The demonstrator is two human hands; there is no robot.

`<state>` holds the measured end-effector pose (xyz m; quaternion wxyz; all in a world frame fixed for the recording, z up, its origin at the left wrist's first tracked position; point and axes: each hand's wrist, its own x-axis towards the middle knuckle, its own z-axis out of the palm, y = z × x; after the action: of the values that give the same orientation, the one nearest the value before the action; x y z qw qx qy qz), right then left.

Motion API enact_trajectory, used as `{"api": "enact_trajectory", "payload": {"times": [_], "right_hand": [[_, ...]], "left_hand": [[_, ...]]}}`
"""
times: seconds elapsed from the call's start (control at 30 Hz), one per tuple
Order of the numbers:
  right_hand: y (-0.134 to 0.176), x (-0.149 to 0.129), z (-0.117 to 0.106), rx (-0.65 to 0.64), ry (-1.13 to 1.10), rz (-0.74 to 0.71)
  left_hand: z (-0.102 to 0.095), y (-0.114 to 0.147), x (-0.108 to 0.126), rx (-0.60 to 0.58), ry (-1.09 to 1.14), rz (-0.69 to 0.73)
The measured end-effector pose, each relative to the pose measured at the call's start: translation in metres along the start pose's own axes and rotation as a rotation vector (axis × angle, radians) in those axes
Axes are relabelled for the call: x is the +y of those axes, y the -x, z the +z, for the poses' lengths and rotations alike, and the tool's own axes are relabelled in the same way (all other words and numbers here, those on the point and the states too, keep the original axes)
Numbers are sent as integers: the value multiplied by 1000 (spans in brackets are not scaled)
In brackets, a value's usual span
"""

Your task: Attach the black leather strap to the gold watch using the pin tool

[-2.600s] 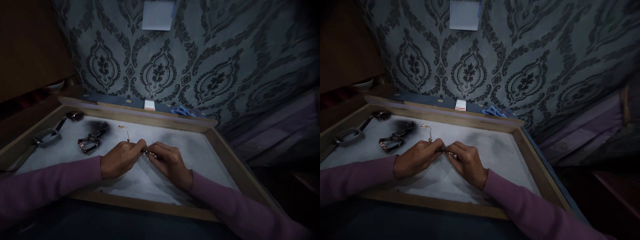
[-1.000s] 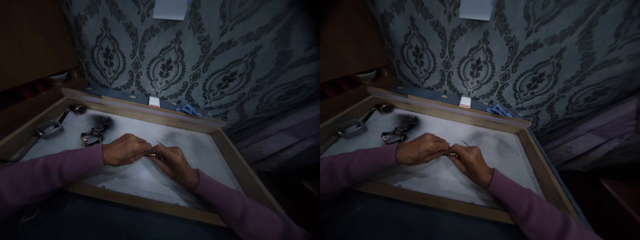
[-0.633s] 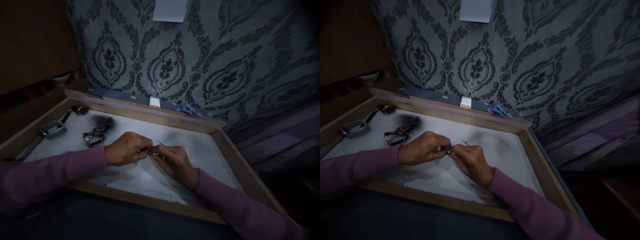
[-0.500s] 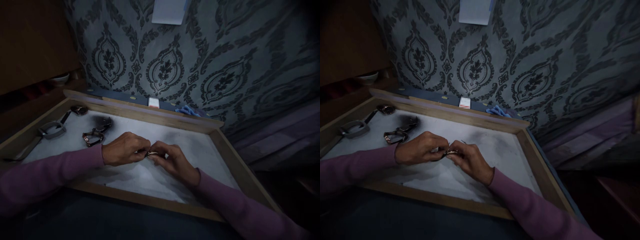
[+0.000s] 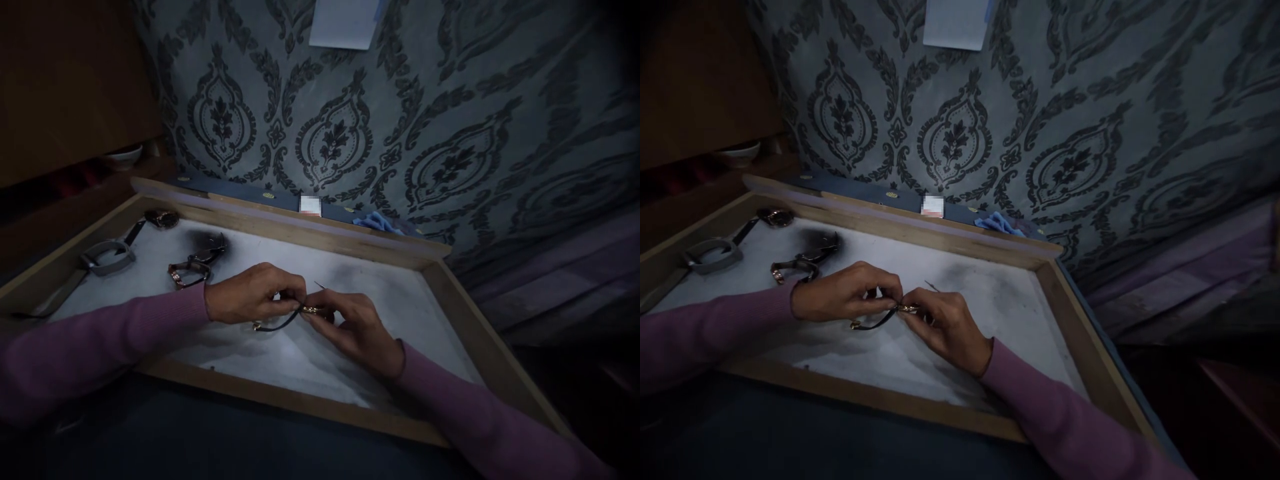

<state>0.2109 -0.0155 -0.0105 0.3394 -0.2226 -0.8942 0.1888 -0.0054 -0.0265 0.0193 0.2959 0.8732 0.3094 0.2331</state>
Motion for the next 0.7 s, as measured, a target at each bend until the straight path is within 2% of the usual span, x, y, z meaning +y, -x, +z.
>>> {"api": "enact_trajectory", "payload": {"times": [0.3,0.5,0.7], "right_hand": [[1,4,3,-34,-48,20],[0,-1,5,-59,-176,92],[0,-5,3,8,-12,-37]], "left_hand": [[1,2,-6,-53,-104,33],[7,3,-5,35,-136,48],[3,0,-5,66,-54,27]]}}
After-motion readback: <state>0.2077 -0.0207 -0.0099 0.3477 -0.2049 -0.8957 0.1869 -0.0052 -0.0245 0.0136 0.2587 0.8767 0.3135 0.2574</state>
